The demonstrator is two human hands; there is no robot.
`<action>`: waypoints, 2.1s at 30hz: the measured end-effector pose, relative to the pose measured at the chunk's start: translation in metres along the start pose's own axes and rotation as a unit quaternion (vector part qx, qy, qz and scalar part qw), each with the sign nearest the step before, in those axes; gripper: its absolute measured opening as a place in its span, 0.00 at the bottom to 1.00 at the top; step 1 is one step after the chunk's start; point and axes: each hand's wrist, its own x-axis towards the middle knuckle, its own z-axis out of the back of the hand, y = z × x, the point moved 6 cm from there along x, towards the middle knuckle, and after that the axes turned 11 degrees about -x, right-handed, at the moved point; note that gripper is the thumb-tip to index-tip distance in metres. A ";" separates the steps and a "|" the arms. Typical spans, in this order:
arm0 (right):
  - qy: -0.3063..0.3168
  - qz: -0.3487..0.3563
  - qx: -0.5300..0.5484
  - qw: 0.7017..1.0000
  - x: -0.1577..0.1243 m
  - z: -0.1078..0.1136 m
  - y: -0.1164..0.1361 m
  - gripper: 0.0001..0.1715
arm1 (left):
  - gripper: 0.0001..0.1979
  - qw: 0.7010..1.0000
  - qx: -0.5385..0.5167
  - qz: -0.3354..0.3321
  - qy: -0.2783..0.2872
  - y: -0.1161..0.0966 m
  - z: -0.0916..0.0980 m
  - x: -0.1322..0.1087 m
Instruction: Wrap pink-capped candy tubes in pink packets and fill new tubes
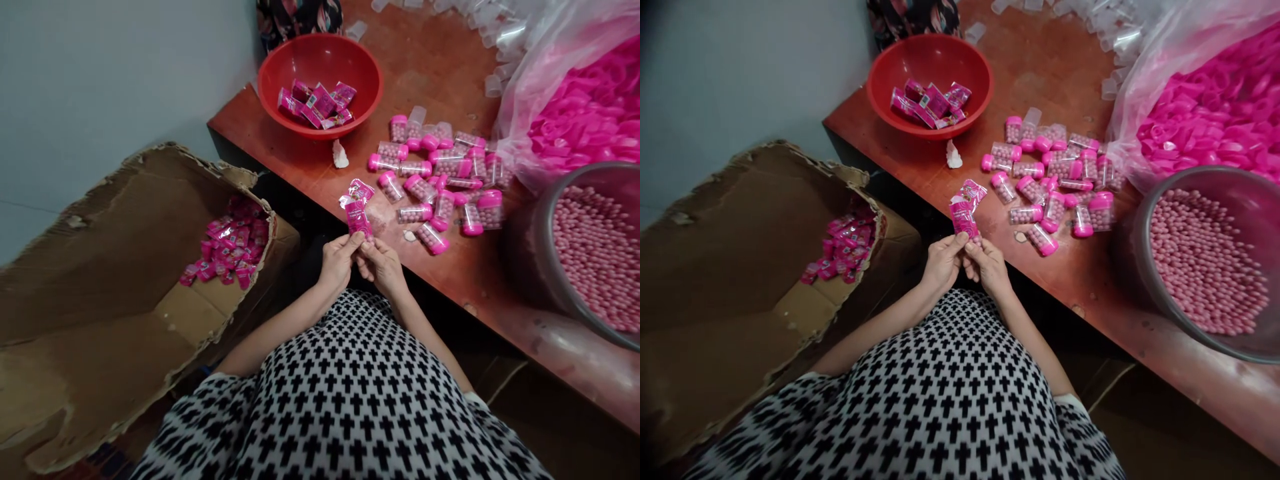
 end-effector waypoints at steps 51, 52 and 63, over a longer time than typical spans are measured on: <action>-0.056 0.027 -0.054 0.997 0.004 0.009 0.004 0.17 | 0.24 0.840 0.415 -0.346 -0.045 -0.098 0.012 0.063; -0.054 0.026 -0.058 0.997 0.004 0.008 0.003 0.17 | 0.25 0.799 0.477 -0.363 -0.052 -0.102 0.003 0.082; -0.047 0.011 -0.068 0.997 0.002 0.011 0.000 0.18 | 0.14 0.720 0.623 -0.296 -0.079 -0.111 -0.010 0.172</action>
